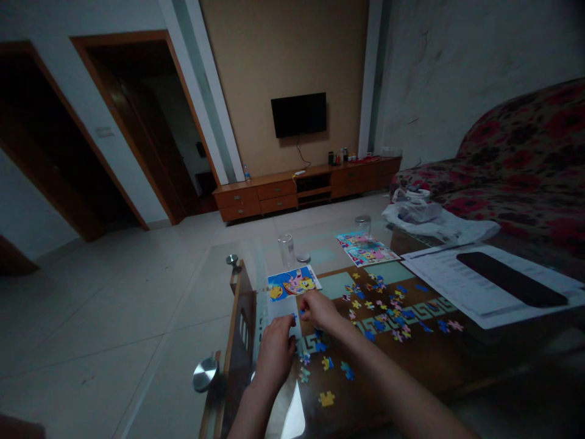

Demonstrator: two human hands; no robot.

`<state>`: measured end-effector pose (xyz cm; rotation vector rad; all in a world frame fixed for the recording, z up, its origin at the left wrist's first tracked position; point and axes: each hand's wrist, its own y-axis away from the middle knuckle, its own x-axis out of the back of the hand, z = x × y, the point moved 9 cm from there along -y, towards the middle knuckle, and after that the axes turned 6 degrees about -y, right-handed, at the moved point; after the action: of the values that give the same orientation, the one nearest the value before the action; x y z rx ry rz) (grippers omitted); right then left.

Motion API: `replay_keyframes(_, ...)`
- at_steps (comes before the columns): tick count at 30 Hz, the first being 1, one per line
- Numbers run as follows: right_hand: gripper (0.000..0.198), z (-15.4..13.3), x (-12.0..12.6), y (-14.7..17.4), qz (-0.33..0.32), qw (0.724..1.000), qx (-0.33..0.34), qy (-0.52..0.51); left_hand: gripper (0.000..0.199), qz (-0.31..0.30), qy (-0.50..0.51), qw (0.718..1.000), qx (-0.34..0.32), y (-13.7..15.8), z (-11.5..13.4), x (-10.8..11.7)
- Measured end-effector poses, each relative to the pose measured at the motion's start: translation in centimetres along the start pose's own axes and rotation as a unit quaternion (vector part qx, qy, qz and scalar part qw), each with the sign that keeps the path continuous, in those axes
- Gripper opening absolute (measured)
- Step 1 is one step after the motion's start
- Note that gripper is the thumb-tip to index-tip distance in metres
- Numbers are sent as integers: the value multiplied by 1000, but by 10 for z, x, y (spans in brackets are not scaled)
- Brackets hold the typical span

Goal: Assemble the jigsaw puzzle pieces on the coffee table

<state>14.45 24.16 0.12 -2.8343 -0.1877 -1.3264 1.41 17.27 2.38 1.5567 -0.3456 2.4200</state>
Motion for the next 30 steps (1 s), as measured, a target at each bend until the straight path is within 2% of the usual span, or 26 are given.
replay_keyframes(9,20,-20,-2,5,-24,999,47,-7,40,-2,0,1000,4,0,0,1)
replay_keyframes(30,20,-33,-4,8,-41,997,51,32,41,-6,-3,1000,-1,0,2,1)
